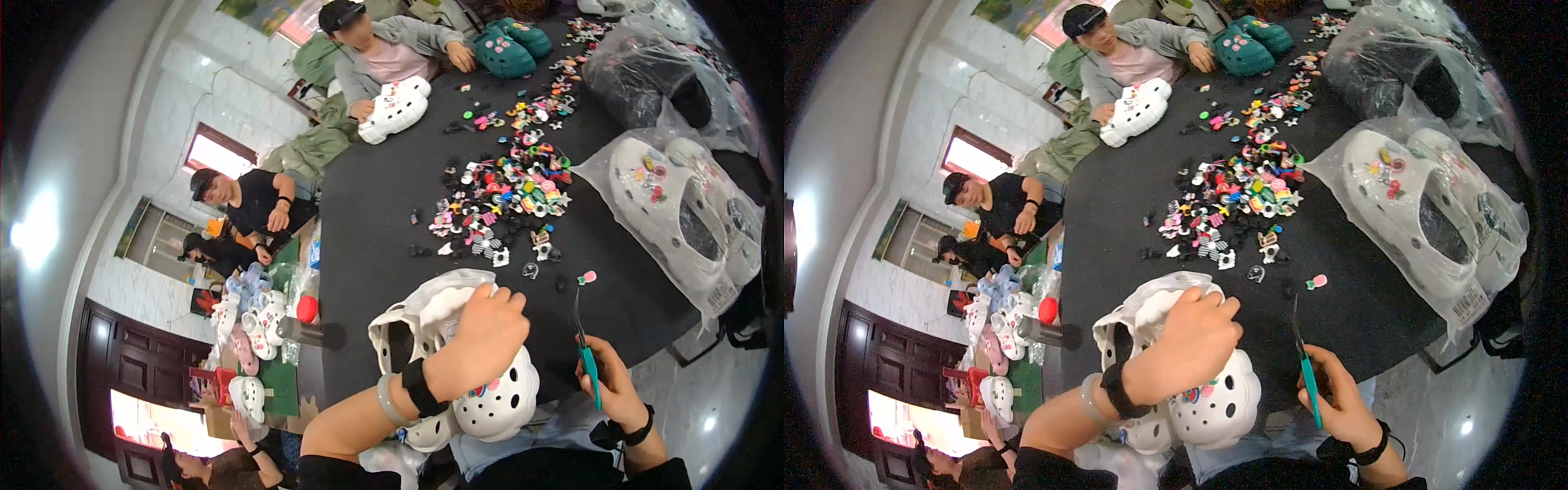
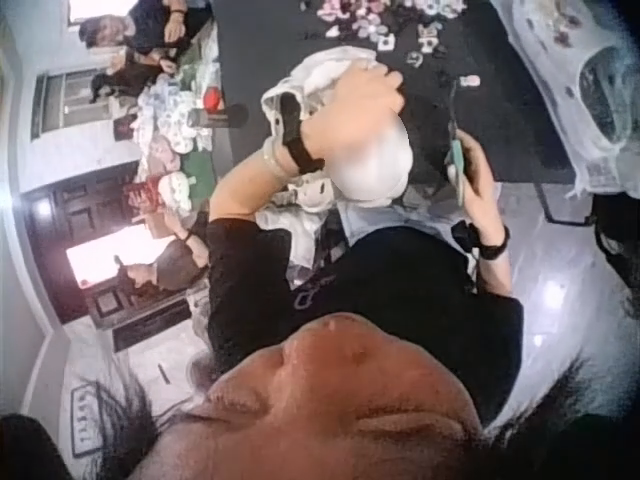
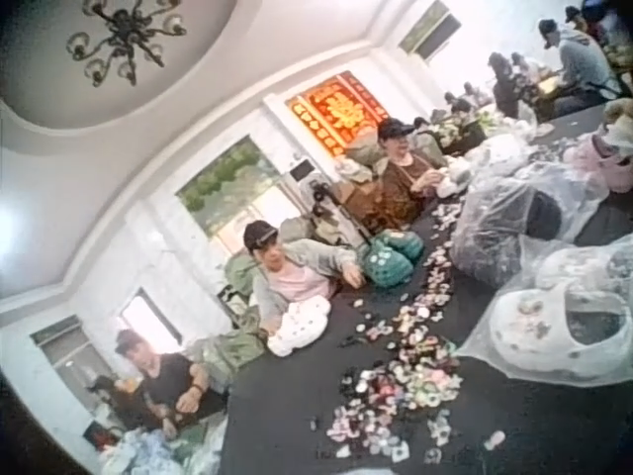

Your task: Attaching decorative charms to the holes in rubber clogs for customization.

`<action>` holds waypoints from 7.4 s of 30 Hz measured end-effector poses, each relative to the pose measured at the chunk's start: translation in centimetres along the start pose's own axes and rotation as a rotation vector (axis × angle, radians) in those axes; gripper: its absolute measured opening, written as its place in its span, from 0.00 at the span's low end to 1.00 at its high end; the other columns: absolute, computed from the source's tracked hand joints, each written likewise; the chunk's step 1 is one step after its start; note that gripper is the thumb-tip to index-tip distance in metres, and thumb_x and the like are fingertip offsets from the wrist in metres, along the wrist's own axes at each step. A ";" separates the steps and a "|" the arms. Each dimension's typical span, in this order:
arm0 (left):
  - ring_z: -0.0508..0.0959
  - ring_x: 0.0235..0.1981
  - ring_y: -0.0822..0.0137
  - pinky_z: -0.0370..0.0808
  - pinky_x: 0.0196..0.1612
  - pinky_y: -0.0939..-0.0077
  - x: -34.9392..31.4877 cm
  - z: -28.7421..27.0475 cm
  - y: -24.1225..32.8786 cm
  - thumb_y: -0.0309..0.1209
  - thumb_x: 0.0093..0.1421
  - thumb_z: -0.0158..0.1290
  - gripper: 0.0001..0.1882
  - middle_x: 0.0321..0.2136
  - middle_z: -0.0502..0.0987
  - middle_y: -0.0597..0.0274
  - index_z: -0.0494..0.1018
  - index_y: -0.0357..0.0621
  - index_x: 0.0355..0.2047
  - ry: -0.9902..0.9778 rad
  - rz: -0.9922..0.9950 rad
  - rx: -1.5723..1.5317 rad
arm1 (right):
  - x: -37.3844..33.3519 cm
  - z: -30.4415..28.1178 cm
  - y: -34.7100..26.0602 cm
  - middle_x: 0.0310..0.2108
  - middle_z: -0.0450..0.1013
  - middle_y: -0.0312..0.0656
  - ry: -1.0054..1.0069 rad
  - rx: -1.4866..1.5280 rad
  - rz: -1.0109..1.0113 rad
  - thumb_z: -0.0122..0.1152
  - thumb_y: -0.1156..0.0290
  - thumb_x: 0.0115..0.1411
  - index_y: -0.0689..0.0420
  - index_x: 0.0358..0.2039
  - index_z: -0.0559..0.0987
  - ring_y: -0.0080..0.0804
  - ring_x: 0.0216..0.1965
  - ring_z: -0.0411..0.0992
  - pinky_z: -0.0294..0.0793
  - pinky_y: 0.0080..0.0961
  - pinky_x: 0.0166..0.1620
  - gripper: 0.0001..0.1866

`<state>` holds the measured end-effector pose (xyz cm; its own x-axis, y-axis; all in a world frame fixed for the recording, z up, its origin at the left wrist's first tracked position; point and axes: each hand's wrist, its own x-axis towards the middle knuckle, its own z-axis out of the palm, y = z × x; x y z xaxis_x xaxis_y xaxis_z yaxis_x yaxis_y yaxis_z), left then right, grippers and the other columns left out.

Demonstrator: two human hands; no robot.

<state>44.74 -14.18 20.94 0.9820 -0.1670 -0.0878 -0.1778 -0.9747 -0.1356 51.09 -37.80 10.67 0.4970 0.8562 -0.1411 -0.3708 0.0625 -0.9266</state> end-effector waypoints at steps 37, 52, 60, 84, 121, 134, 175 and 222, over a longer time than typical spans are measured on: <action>0.75 0.26 0.78 0.71 0.30 0.83 -1.8 -2.1 -3.5 0.22 0.55 0.59 0.06 0.28 0.81 0.61 0.80 0.36 0.33 0.141 -0.454 -0.815 | 4.9 2.4 -3.4 0.32 0.72 0.40 0.066 -1.214 -0.510 0.67 0.60 0.50 0.59 0.52 0.73 0.36 0.31 0.74 0.73 0.31 0.36 0.29; 0.78 0.30 0.71 0.73 0.34 0.78 -8.9 -6.2 -2.0 0.21 0.54 0.59 0.06 0.30 0.81 0.61 0.81 0.39 0.33 0.406 -0.420 -1.040 | 2.5 2.6 -6.7 0.29 0.70 0.48 -0.066 -0.852 -0.367 0.66 0.65 0.50 0.63 0.58 0.68 0.44 0.30 0.72 0.72 0.33 0.34 0.35; 0.77 0.36 0.63 0.73 0.42 0.72 -21.5 -4.9 2.2 0.19 0.56 0.58 0.04 0.32 0.79 0.56 0.78 0.35 0.33 0.334 -0.314 -1.379 | 0.8 7.6 -5.4 0.51 0.72 0.52 -0.604 -0.220 -0.004 0.62 0.71 0.60 0.59 0.69 0.47 0.32 0.44 0.74 0.74 0.27 0.46 0.43; 0.65 0.26 0.79 0.61 0.27 0.85 -33.6 14.5 12.4 0.27 0.68 0.46 0.16 0.27 0.66 0.68 0.62 0.42 0.55 0.578 -0.697 -2.508 | 2.4 24.6 3.3 0.59 0.61 0.45 -0.890 0.006 0.098 0.53 0.76 0.62 0.59 0.65 0.54 0.33 0.60 0.62 0.62 0.31 0.58 0.31; 0.72 0.24 0.75 0.68 0.28 0.82 -52.9 26.4 38.4 0.28 0.63 0.51 0.10 0.25 0.72 0.69 0.75 0.41 0.43 0.733 -2.438 -1.717 | 6.2 11.2 -3.7 0.63 0.58 0.57 -0.539 -0.347 -0.189 0.50 0.62 0.66 0.62 0.66 0.55 0.41 0.48 0.70 0.69 0.35 0.50 0.32; 0.73 0.51 0.63 0.67 0.56 0.70 -52.0 33.7 35.7 0.34 0.56 0.56 0.24 0.46 0.76 0.51 0.69 0.38 0.52 -0.083 -2.145 -1.176 | 7.0 7.1 -7.0 0.62 0.57 0.48 -0.223 -0.541 -0.444 0.55 0.51 0.62 0.63 0.67 0.52 0.27 0.43 0.59 0.59 0.24 0.49 0.42; 0.65 0.59 0.62 0.58 0.63 0.68 -21.9 10.4 3.5 0.26 0.65 0.43 0.26 0.59 0.63 0.49 0.56 0.29 0.62 1.038 -1.061 -1.529 | 5.9 8.7 0.9 0.66 0.53 0.59 -0.225 -0.752 -0.219 0.70 0.59 0.51 0.66 0.65 0.55 0.49 0.67 0.53 0.53 0.39 0.66 0.48; 0.74 0.50 0.62 0.70 0.55 0.66 -23.5 14.6 3.1 0.34 0.70 0.35 0.23 0.53 0.70 0.48 0.61 0.28 0.58 1.150 -1.066 -1.340 | 13.3 -1.1 -7.8 0.38 0.72 0.35 -0.245 -1.666 -0.368 0.68 0.69 0.47 0.46 0.38 0.79 0.35 0.41 0.74 0.75 0.33 0.41 0.15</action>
<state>20.21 -11.10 8.19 0.3226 0.9391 0.1180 -0.0110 -0.1209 0.9926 61.45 -27.50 15.60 0.1817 0.9821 0.0503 0.9534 -0.1635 -0.2534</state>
